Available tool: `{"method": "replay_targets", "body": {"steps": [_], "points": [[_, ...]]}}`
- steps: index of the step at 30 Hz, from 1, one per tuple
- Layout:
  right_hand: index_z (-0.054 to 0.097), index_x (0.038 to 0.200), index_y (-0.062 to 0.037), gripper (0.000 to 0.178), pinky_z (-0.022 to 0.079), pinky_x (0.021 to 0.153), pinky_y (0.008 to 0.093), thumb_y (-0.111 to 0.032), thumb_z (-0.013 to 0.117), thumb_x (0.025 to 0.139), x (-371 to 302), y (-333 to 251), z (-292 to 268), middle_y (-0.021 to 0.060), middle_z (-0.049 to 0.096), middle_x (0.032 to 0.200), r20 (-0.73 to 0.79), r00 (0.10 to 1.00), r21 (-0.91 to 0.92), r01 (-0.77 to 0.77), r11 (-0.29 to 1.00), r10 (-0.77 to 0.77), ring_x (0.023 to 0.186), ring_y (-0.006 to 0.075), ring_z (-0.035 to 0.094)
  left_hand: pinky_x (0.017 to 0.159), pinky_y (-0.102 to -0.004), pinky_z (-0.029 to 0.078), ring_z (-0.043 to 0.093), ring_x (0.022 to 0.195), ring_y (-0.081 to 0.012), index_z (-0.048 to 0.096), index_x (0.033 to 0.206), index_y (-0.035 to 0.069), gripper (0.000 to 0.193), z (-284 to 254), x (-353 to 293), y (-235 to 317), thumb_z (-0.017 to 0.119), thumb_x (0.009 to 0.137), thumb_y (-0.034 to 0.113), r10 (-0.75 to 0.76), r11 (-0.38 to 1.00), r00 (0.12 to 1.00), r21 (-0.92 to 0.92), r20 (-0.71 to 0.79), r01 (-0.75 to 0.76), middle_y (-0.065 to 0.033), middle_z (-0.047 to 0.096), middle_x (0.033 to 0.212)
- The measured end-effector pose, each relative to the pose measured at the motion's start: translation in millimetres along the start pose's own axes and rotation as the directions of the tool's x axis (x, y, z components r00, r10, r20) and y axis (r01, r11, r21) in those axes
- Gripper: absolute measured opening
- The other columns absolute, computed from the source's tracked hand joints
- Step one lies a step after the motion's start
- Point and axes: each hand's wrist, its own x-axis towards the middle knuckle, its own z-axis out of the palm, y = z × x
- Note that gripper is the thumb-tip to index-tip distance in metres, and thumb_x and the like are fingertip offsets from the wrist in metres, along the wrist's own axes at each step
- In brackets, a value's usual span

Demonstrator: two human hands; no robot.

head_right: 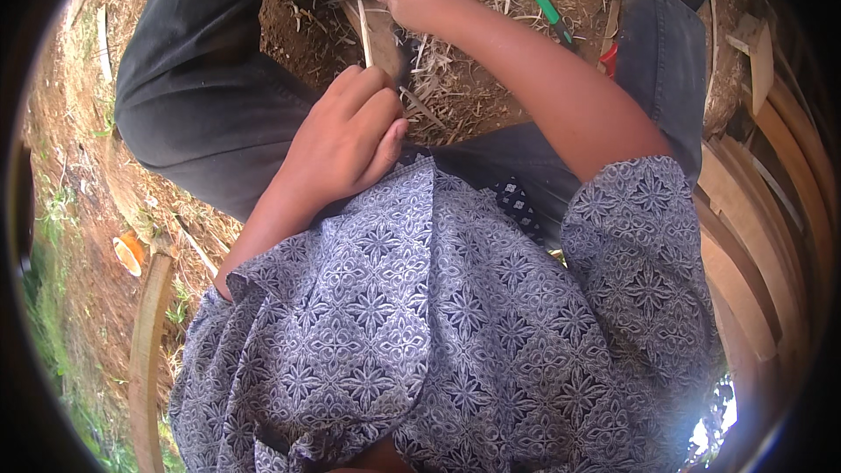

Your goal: The person sits on the ground and uses a curved knife to shave and shape a thin wooden stick. They hold the stick with one hand and carefully scrape the surface with the knife, creating wood shavings that accumulate on the ground.

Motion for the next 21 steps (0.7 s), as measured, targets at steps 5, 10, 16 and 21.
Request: {"method": "replay_targets", "body": {"steps": [5, 10, 16, 21], "points": [[0.069, 0.115, -0.0156, 0.027, 0.053, 0.075, 0.0444, -0.037, 0.062, 0.1, 2, 13, 1, 0.0112, 0.071, 0.088, -0.013, 1.0, 0.157, -0.01, 0.988, 0.012, 0.082, 0.0298, 0.069, 0.075, -0.0453, 0.046, 0.051, 0.083, -0.035, 0.055, 0.09, 0.003, 0.015, 0, 0, 1, 0.064, 0.091, 0.016, -0.006, 1.0, 1.0, -0.019, 0.005, 0.006, -0.0151, 0.05, 0.094], [0.069, 0.11, -0.0124, 0.026, 0.043, 0.062, 0.0375, -0.036, 0.064, 0.1, -19, 11, -13, 0.0033, 0.056, 0.069, 0.008, 0.998, 0.262, -0.069, 0.963, 0.069, 0.064, 0.0159, 0.053, 0.076, -0.0453, 0.046, 0.053, 0.085, -0.0353, 0.055, 0.09, 0.004, 0.018, -1, -1, 2, 0.065, 0.092, 0.018, -0.013, 0.999, 1.0, -0.044, 0.005, 0.013, -0.0151, 0.051, 0.095], [0.069, 0.11, -0.0135, 0.023, 0.046, 0.064, 0.0406, -0.033, 0.065, 0.1, -30, 0, -15, 0.0075, 0.06, 0.072, 0.049, 0.999, 0.15, -0.006, 0.989, -0.002, 0.067, 0.0227, 0.059, 0.075, -0.0449, 0.047, 0.053, 0.085, -0.0351, 0.054, 0.088, 0.004, 0.025, 0, -1, 3, 0.068, 0.094, 0.024, 0.007, 0.999, 1.0, -0.051, -0.002, -0.007, -0.0147, 0.051, 0.095], [0.07, 0.113, -0.0143, 0.025, 0.054, 0.078, 0.047, -0.035, 0.062, 0.1, -11, -2, -10, 0.0136, 0.071, 0.091, 0.012, 1.0, 0.031, 0.009, 0.999, -0.009, 0.087, 0.0353, 0.069, 0.074, -0.0439, 0.047, 0.053, 0.084, -0.0344, 0.053, 0.087, 0.004, 0.027, 0, -1, 2, 0.068, 0.094, 0.026, 0.006, 0.998, 1.0, -0.066, -0.011, -0.007, -0.0139, 0.051, 0.094]]}}
